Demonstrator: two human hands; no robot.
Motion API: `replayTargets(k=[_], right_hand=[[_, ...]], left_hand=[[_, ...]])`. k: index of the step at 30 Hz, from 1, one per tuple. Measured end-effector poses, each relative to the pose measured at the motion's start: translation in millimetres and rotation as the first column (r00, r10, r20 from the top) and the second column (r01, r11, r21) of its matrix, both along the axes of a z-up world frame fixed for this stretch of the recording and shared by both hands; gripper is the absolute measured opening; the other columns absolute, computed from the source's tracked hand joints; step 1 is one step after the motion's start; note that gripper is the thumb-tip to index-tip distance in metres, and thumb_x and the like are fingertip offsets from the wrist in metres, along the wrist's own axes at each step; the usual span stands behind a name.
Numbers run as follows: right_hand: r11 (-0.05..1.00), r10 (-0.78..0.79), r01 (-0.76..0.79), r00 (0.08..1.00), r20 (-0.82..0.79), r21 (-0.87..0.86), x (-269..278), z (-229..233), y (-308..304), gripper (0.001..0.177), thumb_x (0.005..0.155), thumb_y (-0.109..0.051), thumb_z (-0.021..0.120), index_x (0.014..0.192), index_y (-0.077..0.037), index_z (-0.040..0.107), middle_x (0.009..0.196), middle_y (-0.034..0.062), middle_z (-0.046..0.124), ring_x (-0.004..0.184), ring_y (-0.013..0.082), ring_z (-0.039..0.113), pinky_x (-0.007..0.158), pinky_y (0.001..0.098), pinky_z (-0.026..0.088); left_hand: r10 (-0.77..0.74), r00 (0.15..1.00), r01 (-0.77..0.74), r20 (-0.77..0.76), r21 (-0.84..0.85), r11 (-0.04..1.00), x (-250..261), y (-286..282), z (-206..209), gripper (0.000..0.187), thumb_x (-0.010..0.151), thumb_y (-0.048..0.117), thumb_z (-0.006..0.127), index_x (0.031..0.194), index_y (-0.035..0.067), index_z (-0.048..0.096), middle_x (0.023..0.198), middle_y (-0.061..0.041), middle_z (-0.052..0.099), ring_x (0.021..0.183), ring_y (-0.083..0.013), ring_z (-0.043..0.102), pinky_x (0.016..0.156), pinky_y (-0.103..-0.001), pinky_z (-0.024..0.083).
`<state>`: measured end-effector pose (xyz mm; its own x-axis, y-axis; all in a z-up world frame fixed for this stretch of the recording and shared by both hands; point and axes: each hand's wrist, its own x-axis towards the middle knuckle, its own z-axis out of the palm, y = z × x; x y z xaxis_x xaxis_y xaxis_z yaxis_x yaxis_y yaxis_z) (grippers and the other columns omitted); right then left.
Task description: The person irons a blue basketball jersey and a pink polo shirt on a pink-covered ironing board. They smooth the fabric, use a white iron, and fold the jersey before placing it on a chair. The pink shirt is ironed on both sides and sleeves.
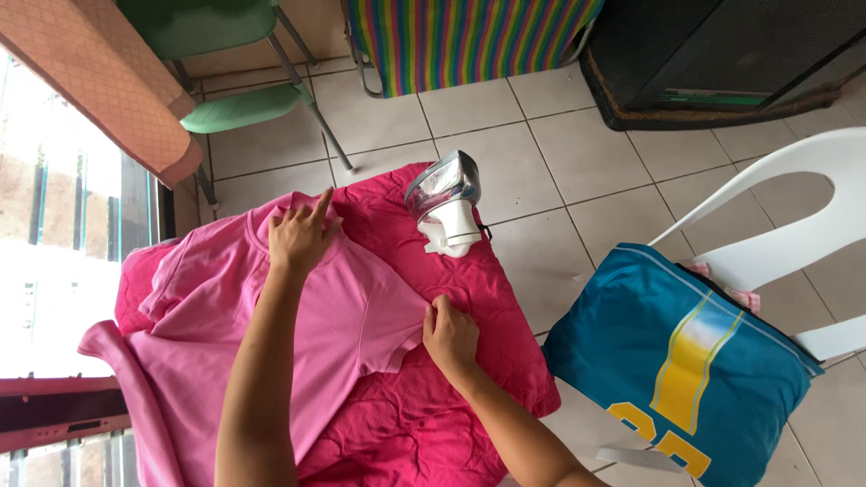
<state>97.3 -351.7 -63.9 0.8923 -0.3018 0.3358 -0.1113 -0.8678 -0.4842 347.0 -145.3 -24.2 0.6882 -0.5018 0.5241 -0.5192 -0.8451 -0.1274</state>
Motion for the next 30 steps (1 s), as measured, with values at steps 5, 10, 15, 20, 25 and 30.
replayTargets(k=[5,10,15,20,25,30], right_hand=[[0.999,0.004,-0.003,1.000,-0.010,0.034,0,10,-1,0.013,0.095,-0.020,0.066,0.093,-0.010,0.057,0.070,0.0126,0.069,0.062,0.0360,0.069,0.053,0.0493,0.054],[0.996,0.013,-0.014,1.000,0.015,0.092,2,2,-8,0.020,0.092,-0.025,0.072,0.095,-0.011,0.058,0.072,0.0126,0.070,0.065,0.0368,0.069,0.054,0.0501,0.052],[0.939,0.070,-0.061,0.997,-0.014,0.338,4,-12,-19,0.028,0.087,-0.026,0.080,0.092,-0.009,0.058,0.072,0.0098,0.071,0.065,0.0306,0.071,0.057,0.0440,0.054],[0.885,0.116,-0.044,0.985,-0.130,0.463,13,-10,-32,0.026,0.085,-0.018,0.078,0.103,-0.009,0.062,0.073,0.0092,0.072,0.069,0.0269,0.072,0.063,0.0415,0.055],[0.897,0.125,-0.035,0.976,-0.176,0.440,24,-7,-36,0.028,0.085,-0.018,0.079,0.105,-0.009,0.063,0.076,0.0101,0.071,0.073,0.0275,0.071,0.065,0.0420,0.054],[0.911,0.155,-0.070,0.971,-0.180,0.406,28,0,-39,0.025,0.086,-0.020,0.079,0.104,-0.010,0.064,0.078,0.0095,0.071,0.076,0.0276,0.072,0.066,0.0412,0.055]], left_hand=[[0.033,0.960,-0.014,-0.278,0.072,0.997,-69,7,-13,0.041,0.095,0.038,0.051,0.125,0.012,0.062,0.105,-0.012,0.068,0.087,-0.0265,0.067,0.081,-0.049,0.052],[-0.490,0.778,0.536,-0.394,0.008,0.844,-218,7,-5,0.033,0.084,0.026,0.067,0.116,0.022,0.072,0.103,-0.003,0.065,0.095,-0.0186,0.062,0.088,-0.049,0.049],[-0.498,0.836,0.517,-0.230,0.027,0.855,-243,14,15,0.040,0.083,0.017,0.066,0.121,0.027,0.072,0.125,-0.002,0.062,0.103,-0.0192,0.057,0.083,-0.041,0.047],[-0.456,0.857,0.483,-0.238,0.067,0.873,-235,14,17,0.031,0.083,0.018,0.066,0.113,0.023,0.072,0.117,-0.001,0.061,0.101,-0.0178,0.059,0.082,-0.039,0.048],[-0.413,0.829,0.452,-0.377,0.017,0.892,-238,8,13,0.010,0.092,0.021,0.068,0.100,0.016,0.069,0.093,-0.003,0.058,0.089,-0.0196,0.061,0.078,-0.039,0.050],[-0.432,0.834,0.445,-0.342,-0.043,0.894,-240,13,0,0.018,0.089,0.014,0.067,0.107,0.014,0.068,0.100,-0.004,0.060,0.088,-0.0194,0.062,0.079,-0.037,0.053]])
